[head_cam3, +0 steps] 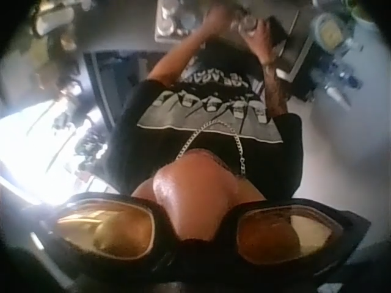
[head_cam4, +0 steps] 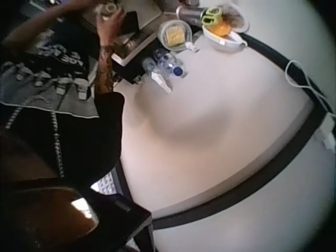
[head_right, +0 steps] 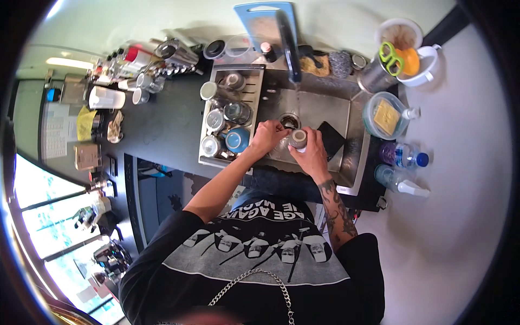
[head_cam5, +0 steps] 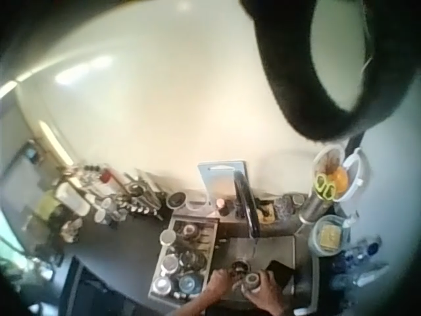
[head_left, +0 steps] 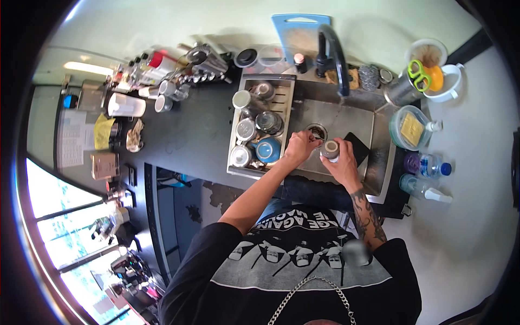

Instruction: Cleaning a rubber tamping mat, washing coffee tools, and wiping down a counter in a coffee shop environment.

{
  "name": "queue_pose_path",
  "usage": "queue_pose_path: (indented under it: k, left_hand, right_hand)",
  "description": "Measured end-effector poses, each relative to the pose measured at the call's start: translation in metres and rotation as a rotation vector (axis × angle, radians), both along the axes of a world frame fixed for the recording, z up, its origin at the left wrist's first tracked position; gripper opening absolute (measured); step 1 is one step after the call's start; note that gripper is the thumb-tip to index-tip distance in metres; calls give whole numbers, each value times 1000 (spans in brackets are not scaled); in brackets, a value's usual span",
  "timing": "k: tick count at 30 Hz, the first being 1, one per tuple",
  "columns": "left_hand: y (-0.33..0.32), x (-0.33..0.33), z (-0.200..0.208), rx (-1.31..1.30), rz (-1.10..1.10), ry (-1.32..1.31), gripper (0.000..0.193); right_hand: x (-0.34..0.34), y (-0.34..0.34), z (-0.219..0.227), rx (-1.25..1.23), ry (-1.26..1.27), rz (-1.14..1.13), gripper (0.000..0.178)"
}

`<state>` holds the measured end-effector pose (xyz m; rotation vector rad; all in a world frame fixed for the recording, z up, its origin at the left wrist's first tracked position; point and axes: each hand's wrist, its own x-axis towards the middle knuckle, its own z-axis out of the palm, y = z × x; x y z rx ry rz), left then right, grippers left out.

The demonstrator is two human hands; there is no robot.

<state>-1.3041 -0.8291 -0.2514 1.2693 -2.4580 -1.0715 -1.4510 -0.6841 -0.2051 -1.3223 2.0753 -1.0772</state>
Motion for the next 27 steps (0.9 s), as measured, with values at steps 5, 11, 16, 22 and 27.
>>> queue_pose_path:
  k: [5, 11, 16, 22, 27]
  left_hand:
    - [7, 16, 0, 22, -200, -199, 37]
    - [24, 23, 21, 443, -148, 111, 36]
    - [28, 27, 34, 306, -156, 115, 35]
    - [24, 33, 30, 416, -137, 88, 30]
    - [18, 38, 22, 432, -136, 176, 29]
  right_hand:
    - [32, -64, 33, -252, -120, 4, 68]
    - [35, -199, 28, -150, 63, 248, 65]
    - [41, -235, -12, 82, 388, 407, 70]
    - [51, -232, -41, 53, 603, 364, 77]
    - [32, -154, -58, -323, 251, 168, 52]
